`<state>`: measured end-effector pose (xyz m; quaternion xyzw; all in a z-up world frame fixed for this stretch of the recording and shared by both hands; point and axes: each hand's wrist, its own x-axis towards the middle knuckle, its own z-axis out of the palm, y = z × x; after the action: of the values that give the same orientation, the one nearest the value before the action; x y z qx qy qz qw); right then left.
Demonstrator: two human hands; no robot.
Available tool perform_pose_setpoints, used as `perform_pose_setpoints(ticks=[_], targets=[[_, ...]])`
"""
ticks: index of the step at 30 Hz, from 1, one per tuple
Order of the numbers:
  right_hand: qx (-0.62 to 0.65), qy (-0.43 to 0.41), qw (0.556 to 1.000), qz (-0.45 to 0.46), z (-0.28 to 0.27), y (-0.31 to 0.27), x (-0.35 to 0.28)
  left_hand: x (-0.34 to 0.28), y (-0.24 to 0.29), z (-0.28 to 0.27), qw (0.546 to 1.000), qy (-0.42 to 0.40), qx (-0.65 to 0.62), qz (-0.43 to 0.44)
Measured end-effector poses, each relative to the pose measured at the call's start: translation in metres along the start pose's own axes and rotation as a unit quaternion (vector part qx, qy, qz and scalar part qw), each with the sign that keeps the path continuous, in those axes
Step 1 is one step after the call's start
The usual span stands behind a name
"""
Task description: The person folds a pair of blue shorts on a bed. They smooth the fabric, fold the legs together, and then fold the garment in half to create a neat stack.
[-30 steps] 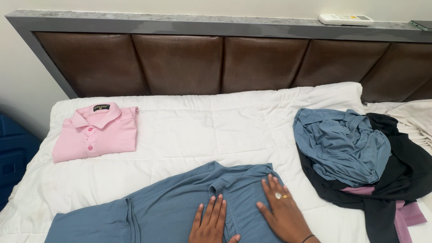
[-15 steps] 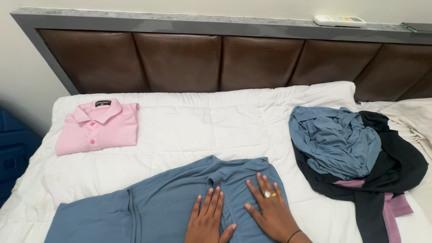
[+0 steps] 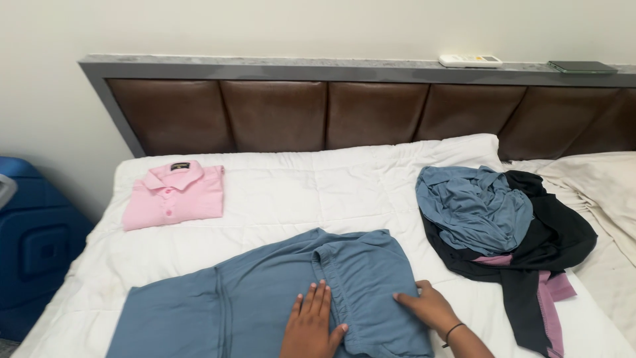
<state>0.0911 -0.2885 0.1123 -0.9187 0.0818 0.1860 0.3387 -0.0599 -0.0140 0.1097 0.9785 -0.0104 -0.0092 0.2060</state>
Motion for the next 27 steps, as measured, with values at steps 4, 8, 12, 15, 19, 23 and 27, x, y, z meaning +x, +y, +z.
perform_pose_setpoints(ticks=[4,8,12,15,19,23,27], targets=[[0.212,-0.121,0.970,-0.017,-0.006,0.011,0.021,-0.016,0.013,-0.030,0.991,-0.108,-0.026,-0.069],[0.230,-0.111,0.962,-0.099,-0.012,-0.069,-0.048,-0.023,-0.030,-0.008,0.977,-0.120,-0.121,-0.128],[0.010,0.013,0.953,-0.304,0.006,-0.160,-0.137,-0.018,-0.096,0.001,0.898,-0.038,-0.412,-0.149],[-0.116,0.030,0.949,-0.293,0.047,-0.222,-0.204,-0.037,-0.097,-0.074,0.739,-0.018,-0.620,-0.263],[-0.199,-0.060,0.940,-0.270,0.122,-0.262,-0.241,-0.049,-0.127,-0.084,0.569,0.059,-0.749,-0.334],[-0.200,-0.125,0.908,-0.347,0.176,-0.230,-0.216,-0.043,-0.164,-0.037,0.554,0.111,-0.732,-0.380],[-0.063,0.095,0.937,-0.332,0.159,-0.180,-0.168,-0.047,-0.159,-0.044,0.572,0.112,-0.729,-0.359]])
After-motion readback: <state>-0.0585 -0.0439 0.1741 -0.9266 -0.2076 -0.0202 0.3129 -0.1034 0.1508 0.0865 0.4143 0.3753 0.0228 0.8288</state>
